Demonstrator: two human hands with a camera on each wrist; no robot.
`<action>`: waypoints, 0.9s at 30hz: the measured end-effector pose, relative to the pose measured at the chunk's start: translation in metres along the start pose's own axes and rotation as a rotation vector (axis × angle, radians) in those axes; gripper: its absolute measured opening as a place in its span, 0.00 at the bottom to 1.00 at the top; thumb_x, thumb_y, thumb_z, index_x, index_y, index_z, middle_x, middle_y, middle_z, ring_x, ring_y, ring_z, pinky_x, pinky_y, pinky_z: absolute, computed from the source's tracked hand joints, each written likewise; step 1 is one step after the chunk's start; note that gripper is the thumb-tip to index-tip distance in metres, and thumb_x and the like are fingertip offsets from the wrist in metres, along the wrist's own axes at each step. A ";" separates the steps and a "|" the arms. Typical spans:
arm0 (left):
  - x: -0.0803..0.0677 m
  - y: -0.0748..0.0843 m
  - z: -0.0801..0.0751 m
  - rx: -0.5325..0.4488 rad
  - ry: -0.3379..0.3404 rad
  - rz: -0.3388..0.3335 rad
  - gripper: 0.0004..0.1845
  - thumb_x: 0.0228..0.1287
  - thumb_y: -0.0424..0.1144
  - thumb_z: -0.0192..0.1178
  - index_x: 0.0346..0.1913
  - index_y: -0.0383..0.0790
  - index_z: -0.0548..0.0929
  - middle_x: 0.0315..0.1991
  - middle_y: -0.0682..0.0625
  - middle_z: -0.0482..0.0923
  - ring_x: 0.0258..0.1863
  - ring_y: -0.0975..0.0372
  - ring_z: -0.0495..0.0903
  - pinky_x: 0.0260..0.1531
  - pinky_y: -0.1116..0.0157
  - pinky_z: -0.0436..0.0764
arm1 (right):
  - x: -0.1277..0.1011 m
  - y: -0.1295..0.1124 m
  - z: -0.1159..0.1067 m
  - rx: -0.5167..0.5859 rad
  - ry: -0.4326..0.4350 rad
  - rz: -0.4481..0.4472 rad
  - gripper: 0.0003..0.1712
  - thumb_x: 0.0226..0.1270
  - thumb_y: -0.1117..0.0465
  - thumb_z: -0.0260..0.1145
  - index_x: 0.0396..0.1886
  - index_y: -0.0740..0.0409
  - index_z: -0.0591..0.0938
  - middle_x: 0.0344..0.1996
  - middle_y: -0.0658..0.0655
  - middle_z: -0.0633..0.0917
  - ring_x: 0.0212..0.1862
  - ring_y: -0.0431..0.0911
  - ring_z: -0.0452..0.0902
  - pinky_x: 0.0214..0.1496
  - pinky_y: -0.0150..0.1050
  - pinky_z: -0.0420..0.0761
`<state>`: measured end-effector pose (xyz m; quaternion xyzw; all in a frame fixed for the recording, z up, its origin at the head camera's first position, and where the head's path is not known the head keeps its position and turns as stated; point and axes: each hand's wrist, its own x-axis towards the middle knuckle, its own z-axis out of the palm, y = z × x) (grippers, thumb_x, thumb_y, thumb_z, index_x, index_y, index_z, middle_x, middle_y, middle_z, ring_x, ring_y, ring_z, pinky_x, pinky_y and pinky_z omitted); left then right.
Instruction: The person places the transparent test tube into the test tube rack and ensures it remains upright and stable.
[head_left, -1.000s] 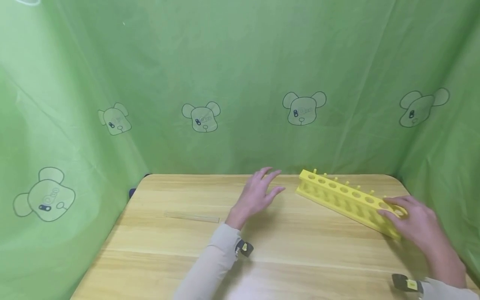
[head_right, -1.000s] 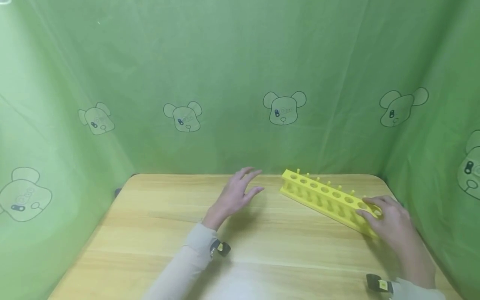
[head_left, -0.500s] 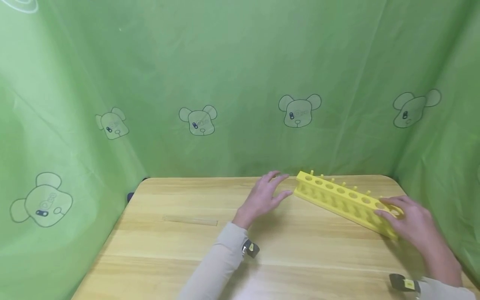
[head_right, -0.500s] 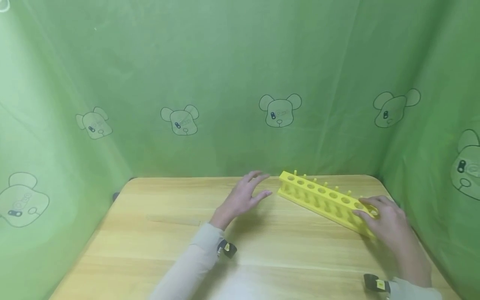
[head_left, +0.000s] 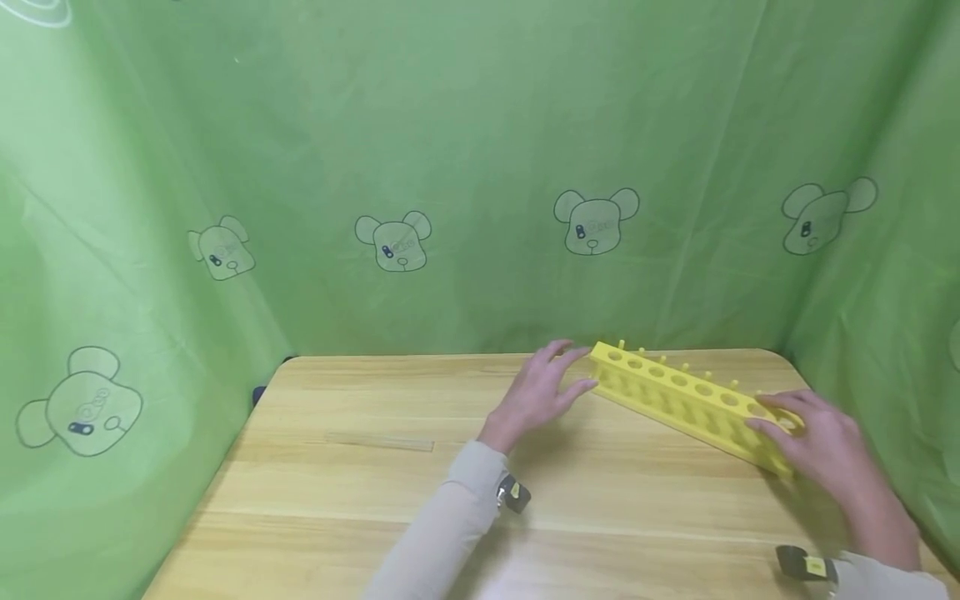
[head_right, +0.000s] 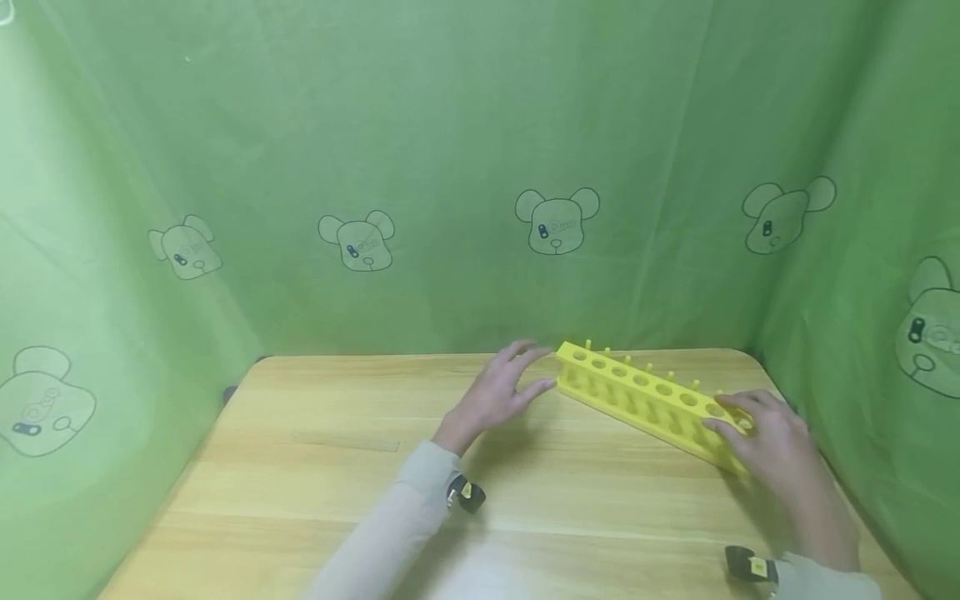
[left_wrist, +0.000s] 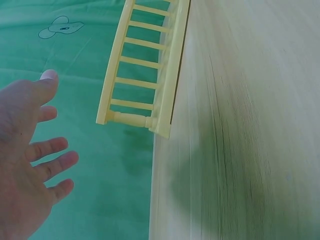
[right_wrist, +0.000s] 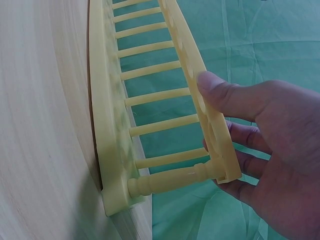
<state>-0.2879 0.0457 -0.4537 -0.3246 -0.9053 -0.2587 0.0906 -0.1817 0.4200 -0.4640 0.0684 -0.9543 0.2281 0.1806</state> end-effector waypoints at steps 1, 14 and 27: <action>0.001 0.001 0.000 -0.001 -0.005 -0.005 0.32 0.76 0.62 0.52 0.76 0.53 0.68 0.78 0.49 0.61 0.74 0.54 0.65 0.72 0.52 0.68 | 0.000 0.000 0.000 -0.001 0.000 0.000 0.27 0.66 0.55 0.75 0.58 0.68 0.80 0.55 0.75 0.77 0.50 0.78 0.71 0.48 0.80 0.68; 0.010 0.008 0.000 -0.017 -0.045 0.002 0.32 0.75 0.60 0.55 0.77 0.53 0.68 0.77 0.49 0.61 0.74 0.54 0.64 0.72 0.53 0.69 | 0.001 -0.005 0.002 0.022 -0.009 0.021 0.28 0.68 0.54 0.74 0.59 0.68 0.80 0.57 0.75 0.77 0.54 0.79 0.69 0.51 0.81 0.65; 0.031 0.021 0.006 -0.023 -0.106 -0.002 0.33 0.75 0.61 0.54 0.77 0.55 0.67 0.80 0.50 0.57 0.76 0.55 0.60 0.72 0.53 0.69 | 0.002 -0.007 -0.002 0.016 -0.034 0.037 0.29 0.69 0.52 0.72 0.61 0.68 0.79 0.59 0.76 0.75 0.55 0.80 0.68 0.51 0.82 0.65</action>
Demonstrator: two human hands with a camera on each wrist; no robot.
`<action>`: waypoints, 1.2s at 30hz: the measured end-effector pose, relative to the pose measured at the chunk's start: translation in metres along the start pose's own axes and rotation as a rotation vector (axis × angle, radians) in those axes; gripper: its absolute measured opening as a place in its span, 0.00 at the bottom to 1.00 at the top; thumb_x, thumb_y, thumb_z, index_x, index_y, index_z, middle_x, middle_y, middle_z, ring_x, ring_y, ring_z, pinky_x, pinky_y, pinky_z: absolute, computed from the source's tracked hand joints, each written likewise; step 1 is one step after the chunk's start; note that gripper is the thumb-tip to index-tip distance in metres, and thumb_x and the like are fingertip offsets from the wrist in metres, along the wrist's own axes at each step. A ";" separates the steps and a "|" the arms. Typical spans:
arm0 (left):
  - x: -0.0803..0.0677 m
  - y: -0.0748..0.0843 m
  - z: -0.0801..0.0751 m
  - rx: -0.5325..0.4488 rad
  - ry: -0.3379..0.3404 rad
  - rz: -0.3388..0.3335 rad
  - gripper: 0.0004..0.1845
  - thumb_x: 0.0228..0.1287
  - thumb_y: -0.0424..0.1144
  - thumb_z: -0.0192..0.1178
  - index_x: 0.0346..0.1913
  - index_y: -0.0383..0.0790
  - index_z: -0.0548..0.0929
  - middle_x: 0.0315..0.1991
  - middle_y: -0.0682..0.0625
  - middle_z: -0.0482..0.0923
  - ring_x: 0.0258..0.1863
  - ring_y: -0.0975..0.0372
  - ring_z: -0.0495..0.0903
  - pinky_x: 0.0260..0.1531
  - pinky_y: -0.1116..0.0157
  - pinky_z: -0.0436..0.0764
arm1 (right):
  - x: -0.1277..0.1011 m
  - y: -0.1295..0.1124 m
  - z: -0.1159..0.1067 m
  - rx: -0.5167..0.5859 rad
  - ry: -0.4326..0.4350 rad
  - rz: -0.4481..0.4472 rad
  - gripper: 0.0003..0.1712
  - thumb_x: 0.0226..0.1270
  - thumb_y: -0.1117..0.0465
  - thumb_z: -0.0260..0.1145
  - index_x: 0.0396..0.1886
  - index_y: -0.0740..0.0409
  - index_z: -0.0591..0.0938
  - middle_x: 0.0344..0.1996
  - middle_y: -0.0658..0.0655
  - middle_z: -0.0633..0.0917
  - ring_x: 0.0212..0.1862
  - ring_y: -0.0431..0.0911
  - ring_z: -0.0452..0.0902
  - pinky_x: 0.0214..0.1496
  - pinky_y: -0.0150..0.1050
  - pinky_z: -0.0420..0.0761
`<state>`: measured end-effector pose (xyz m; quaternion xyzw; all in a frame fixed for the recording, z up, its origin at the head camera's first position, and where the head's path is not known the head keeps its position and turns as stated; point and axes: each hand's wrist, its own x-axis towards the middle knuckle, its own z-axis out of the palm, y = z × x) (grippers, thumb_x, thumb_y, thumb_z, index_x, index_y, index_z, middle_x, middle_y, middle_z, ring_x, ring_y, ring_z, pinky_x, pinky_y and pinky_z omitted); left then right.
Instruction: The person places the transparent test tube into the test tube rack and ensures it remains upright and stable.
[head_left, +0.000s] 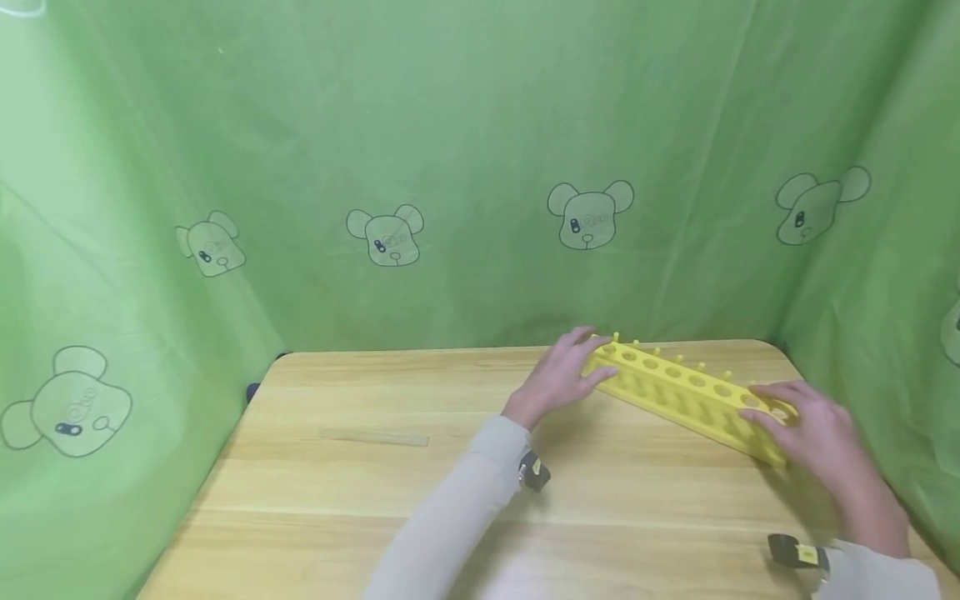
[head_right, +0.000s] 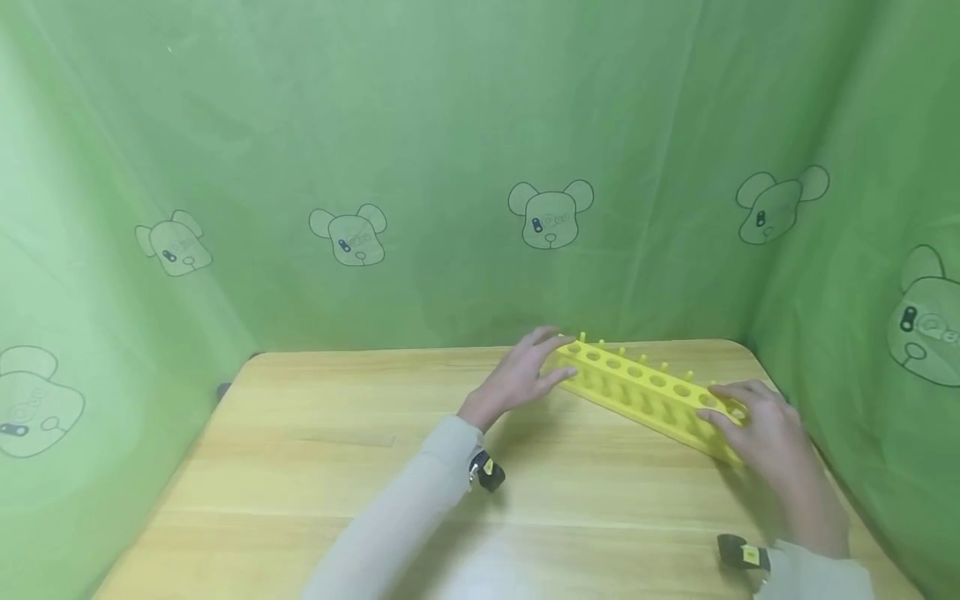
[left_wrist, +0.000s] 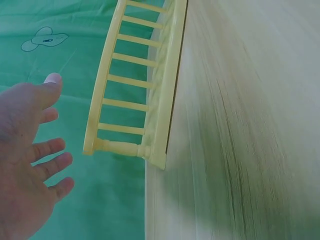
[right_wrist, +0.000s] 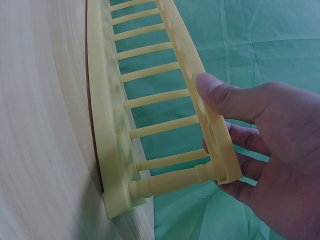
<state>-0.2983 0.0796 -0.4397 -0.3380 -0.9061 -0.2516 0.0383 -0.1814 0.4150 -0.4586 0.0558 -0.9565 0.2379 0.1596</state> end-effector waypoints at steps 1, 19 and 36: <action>0.001 0.001 0.000 -0.003 -0.006 -0.003 0.33 0.75 0.61 0.54 0.77 0.55 0.67 0.79 0.50 0.57 0.76 0.55 0.60 0.72 0.53 0.69 | 0.000 0.000 0.000 -0.001 0.000 -0.001 0.29 0.69 0.52 0.72 0.61 0.68 0.79 0.59 0.76 0.75 0.54 0.80 0.68 0.51 0.83 0.64; 0.023 0.000 0.016 -0.005 -0.055 0.007 0.33 0.74 0.58 0.58 0.76 0.53 0.68 0.79 0.49 0.58 0.77 0.56 0.59 0.74 0.55 0.65 | 0.001 0.000 -0.001 -0.008 -0.006 0.010 0.29 0.69 0.52 0.73 0.60 0.68 0.79 0.59 0.75 0.76 0.54 0.80 0.69 0.51 0.82 0.64; 0.030 -0.001 0.027 0.128 -0.075 0.016 0.30 0.76 0.59 0.55 0.75 0.56 0.70 0.78 0.50 0.61 0.77 0.59 0.57 0.79 0.58 0.50 | 0.001 0.000 0.001 -0.010 0.000 0.000 0.29 0.69 0.52 0.73 0.60 0.68 0.79 0.59 0.75 0.76 0.54 0.80 0.69 0.51 0.82 0.65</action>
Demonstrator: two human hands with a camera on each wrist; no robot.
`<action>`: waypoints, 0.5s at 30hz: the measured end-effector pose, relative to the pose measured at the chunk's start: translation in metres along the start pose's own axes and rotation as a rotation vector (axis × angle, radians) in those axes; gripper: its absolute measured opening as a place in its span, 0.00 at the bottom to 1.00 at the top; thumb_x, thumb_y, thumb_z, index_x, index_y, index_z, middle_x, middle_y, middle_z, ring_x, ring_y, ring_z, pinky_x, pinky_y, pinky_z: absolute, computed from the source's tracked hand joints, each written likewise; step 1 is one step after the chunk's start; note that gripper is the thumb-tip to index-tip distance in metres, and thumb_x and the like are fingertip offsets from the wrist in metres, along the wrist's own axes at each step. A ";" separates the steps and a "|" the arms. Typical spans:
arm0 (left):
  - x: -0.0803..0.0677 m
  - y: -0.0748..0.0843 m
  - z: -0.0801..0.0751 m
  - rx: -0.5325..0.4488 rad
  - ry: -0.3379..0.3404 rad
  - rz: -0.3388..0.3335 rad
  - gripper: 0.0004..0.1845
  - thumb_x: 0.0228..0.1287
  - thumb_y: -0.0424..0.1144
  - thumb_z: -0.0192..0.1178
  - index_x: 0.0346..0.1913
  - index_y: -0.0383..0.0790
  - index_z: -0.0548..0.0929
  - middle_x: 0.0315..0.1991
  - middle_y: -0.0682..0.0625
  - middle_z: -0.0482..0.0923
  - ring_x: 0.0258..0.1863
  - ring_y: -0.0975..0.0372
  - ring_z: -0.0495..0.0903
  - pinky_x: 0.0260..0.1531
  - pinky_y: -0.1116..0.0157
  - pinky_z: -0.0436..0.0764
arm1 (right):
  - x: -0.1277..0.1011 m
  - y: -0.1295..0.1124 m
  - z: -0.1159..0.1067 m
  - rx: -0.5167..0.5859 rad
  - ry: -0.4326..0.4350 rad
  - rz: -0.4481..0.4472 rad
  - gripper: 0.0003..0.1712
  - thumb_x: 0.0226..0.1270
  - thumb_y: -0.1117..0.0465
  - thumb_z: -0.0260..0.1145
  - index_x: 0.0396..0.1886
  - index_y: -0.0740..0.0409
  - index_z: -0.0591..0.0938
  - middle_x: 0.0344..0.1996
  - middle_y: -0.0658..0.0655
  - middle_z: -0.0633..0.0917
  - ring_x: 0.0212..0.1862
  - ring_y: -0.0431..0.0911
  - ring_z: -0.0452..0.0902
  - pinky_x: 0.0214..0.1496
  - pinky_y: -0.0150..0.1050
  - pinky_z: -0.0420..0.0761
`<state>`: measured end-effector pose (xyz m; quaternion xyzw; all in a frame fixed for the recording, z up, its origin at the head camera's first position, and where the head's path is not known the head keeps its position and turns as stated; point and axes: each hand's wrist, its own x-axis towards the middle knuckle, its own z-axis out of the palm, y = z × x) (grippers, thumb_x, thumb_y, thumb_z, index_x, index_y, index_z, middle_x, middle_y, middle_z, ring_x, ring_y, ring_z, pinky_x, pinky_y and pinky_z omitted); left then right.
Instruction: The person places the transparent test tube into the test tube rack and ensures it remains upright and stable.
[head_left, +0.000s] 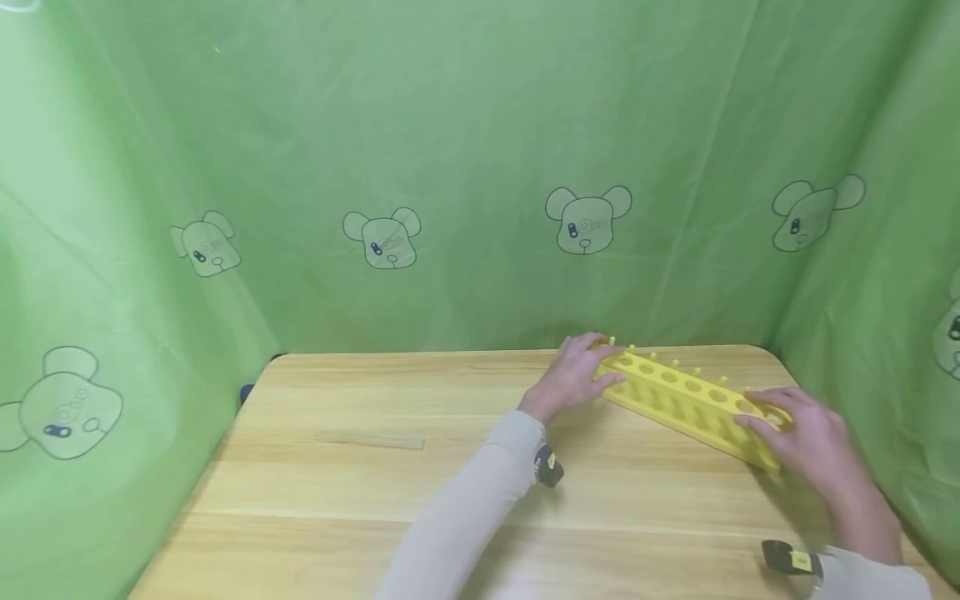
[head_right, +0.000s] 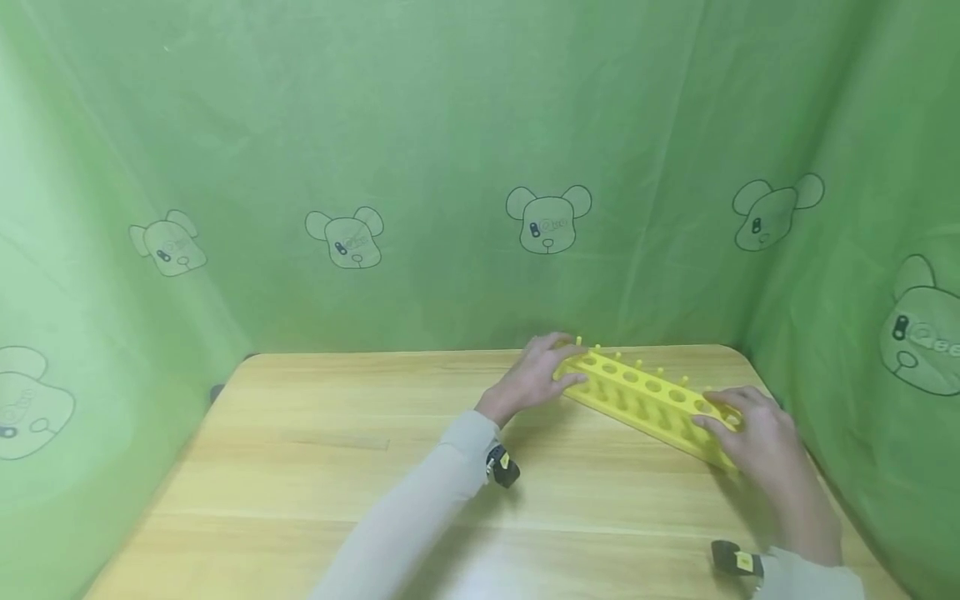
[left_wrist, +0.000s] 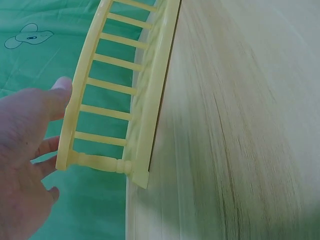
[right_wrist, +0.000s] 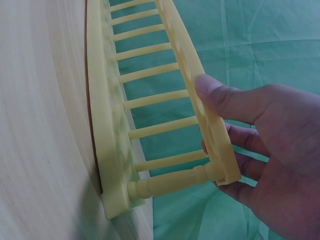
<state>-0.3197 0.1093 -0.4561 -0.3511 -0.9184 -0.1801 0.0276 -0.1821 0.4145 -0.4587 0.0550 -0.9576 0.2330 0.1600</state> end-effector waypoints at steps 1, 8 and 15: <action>0.000 -0.001 0.000 0.004 0.005 -0.002 0.29 0.76 0.58 0.54 0.75 0.55 0.71 0.77 0.50 0.62 0.77 0.59 0.58 0.80 0.58 0.50 | 0.000 0.000 0.001 0.001 -0.005 0.002 0.29 0.69 0.51 0.73 0.60 0.67 0.79 0.59 0.75 0.76 0.54 0.80 0.69 0.51 0.82 0.65; -0.001 -0.006 0.005 -0.052 0.033 -0.007 0.26 0.76 0.52 0.57 0.73 0.52 0.74 0.75 0.51 0.64 0.73 0.59 0.64 0.73 0.64 0.66 | 0.001 -0.004 0.004 0.002 -0.027 0.012 0.30 0.70 0.50 0.71 0.61 0.67 0.79 0.60 0.74 0.75 0.55 0.80 0.68 0.52 0.82 0.64; 0.006 -0.004 0.009 -0.127 0.045 -0.008 0.26 0.77 0.51 0.55 0.74 0.49 0.73 0.74 0.51 0.63 0.72 0.60 0.64 0.68 0.70 0.71 | 0.002 -0.006 0.002 0.001 0.018 -0.012 0.28 0.68 0.54 0.74 0.58 0.69 0.80 0.57 0.75 0.77 0.53 0.79 0.70 0.51 0.82 0.65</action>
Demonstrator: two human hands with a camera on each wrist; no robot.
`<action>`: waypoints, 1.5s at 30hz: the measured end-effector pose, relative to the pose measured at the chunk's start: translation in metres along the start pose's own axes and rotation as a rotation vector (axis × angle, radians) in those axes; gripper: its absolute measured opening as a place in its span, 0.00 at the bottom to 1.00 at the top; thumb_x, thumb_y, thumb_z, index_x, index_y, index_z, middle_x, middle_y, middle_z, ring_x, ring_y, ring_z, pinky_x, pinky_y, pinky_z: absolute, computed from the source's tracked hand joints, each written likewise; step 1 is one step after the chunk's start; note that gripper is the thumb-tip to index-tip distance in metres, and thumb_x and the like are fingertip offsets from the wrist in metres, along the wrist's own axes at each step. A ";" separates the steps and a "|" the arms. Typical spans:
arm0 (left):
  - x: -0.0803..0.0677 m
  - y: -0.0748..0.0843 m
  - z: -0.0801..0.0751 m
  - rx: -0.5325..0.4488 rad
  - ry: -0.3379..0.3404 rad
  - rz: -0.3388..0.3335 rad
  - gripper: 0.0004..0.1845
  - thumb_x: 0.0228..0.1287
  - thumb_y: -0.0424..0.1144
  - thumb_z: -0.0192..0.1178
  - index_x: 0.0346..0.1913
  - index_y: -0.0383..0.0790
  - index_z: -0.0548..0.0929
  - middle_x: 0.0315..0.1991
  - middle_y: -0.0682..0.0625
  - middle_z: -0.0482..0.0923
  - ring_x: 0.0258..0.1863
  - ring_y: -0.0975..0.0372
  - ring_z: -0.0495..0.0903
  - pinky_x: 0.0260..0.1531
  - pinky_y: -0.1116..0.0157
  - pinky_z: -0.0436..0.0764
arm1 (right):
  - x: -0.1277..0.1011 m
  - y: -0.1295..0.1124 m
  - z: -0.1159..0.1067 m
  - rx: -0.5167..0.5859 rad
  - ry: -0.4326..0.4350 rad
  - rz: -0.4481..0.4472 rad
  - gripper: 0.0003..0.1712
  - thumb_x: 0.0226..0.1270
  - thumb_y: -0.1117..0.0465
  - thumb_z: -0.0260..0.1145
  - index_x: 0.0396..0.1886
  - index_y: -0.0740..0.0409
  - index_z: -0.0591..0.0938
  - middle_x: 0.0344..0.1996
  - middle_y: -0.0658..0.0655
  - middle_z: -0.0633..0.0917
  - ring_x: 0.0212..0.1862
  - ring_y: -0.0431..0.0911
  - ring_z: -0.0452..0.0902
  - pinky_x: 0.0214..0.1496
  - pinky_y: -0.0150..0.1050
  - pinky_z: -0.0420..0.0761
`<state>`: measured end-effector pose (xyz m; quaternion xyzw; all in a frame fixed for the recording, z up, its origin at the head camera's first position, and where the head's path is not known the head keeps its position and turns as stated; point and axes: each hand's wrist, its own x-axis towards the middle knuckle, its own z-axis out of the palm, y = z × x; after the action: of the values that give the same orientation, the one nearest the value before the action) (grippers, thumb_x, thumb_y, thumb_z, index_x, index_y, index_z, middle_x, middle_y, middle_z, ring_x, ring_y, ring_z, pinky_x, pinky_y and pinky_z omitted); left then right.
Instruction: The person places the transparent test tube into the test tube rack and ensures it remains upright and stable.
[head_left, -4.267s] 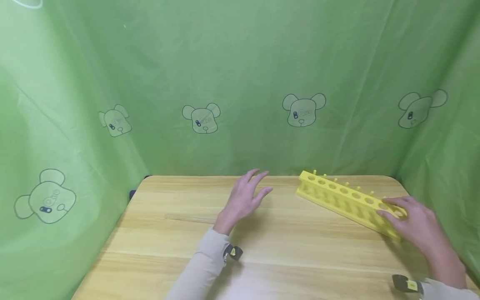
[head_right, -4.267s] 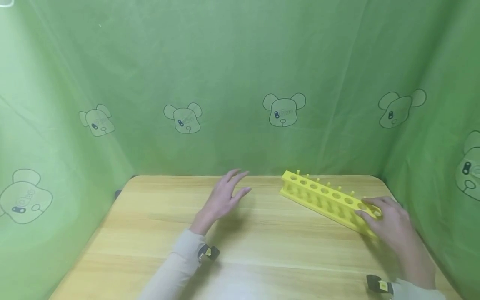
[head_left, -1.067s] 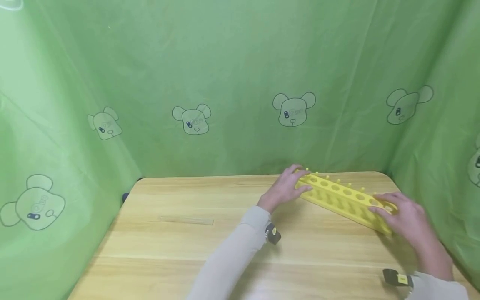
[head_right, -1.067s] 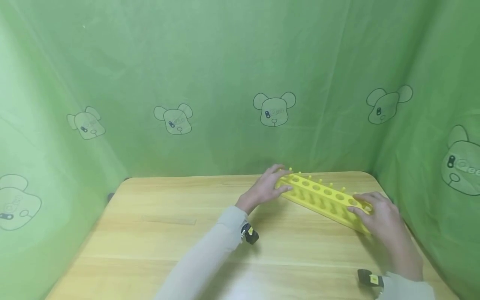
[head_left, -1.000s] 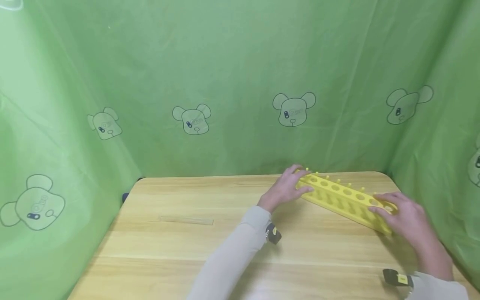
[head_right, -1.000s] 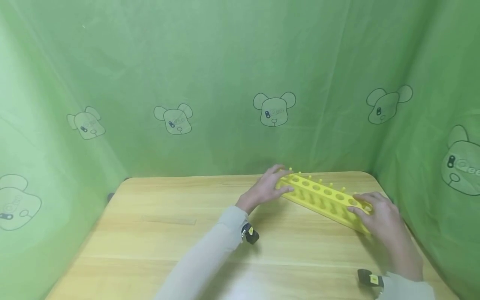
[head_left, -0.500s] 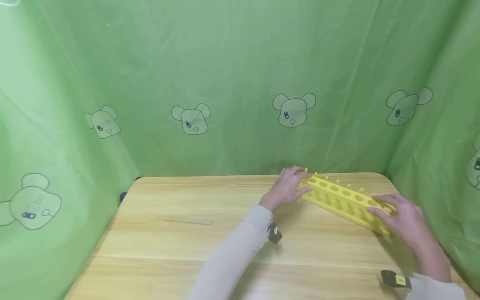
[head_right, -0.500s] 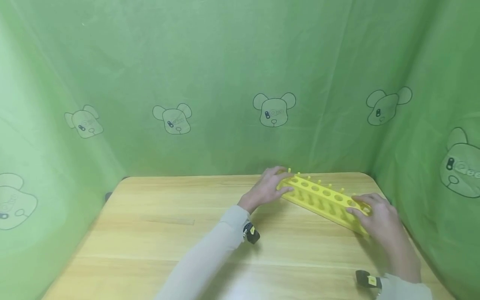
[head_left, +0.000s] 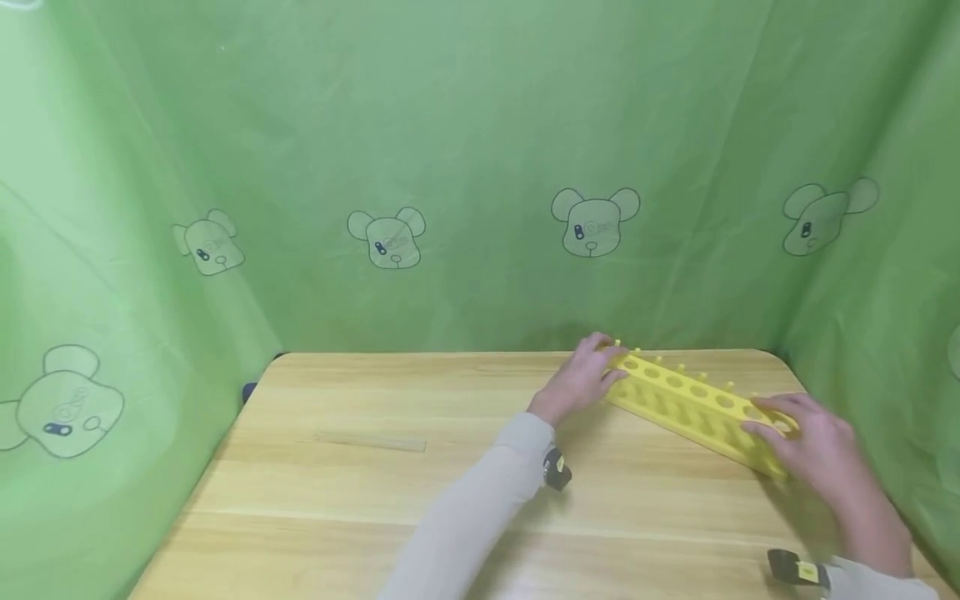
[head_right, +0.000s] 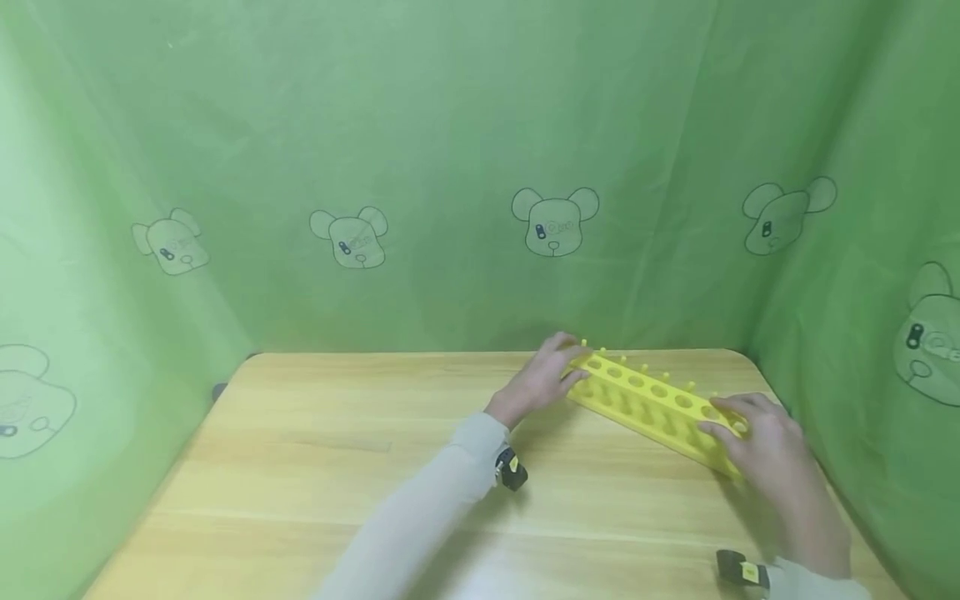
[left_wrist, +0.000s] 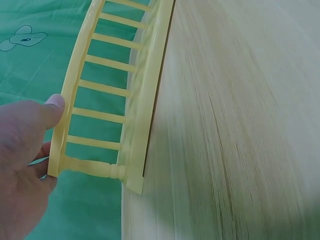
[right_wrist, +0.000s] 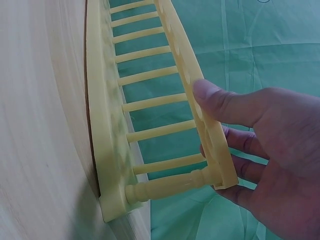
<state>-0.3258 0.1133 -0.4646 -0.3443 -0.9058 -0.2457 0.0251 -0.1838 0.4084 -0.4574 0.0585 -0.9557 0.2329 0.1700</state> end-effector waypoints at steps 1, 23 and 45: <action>0.001 0.001 0.000 0.001 0.003 0.000 0.26 0.77 0.50 0.55 0.74 0.49 0.73 0.74 0.51 0.63 0.72 0.60 0.65 0.68 0.70 0.70 | 0.000 0.000 -0.001 -0.002 0.002 -0.001 0.28 0.68 0.55 0.74 0.58 0.70 0.80 0.57 0.75 0.77 0.53 0.79 0.70 0.51 0.82 0.65; -0.004 0.005 0.004 0.042 0.034 -0.046 0.25 0.77 0.49 0.57 0.72 0.47 0.74 0.70 0.52 0.68 0.68 0.62 0.68 0.65 0.74 0.73 | -0.002 -0.001 0.003 -0.011 0.007 -0.009 0.27 0.66 0.55 0.75 0.57 0.68 0.81 0.57 0.74 0.78 0.53 0.78 0.70 0.51 0.80 0.67; 0.000 0.007 0.004 0.057 0.058 -0.006 0.25 0.76 0.49 0.58 0.71 0.45 0.75 0.68 0.51 0.70 0.66 0.62 0.70 0.65 0.76 0.71 | -0.002 -0.001 -0.004 0.000 0.007 0.002 0.27 0.67 0.56 0.74 0.58 0.68 0.80 0.58 0.75 0.77 0.55 0.80 0.69 0.52 0.82 0.65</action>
<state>-0.3209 0.1201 -0.4650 -0.3336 -0.9122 -0.2300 0.0604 -0.1806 0.4096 -0.4550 0.0567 -0.9552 0.2333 0.1731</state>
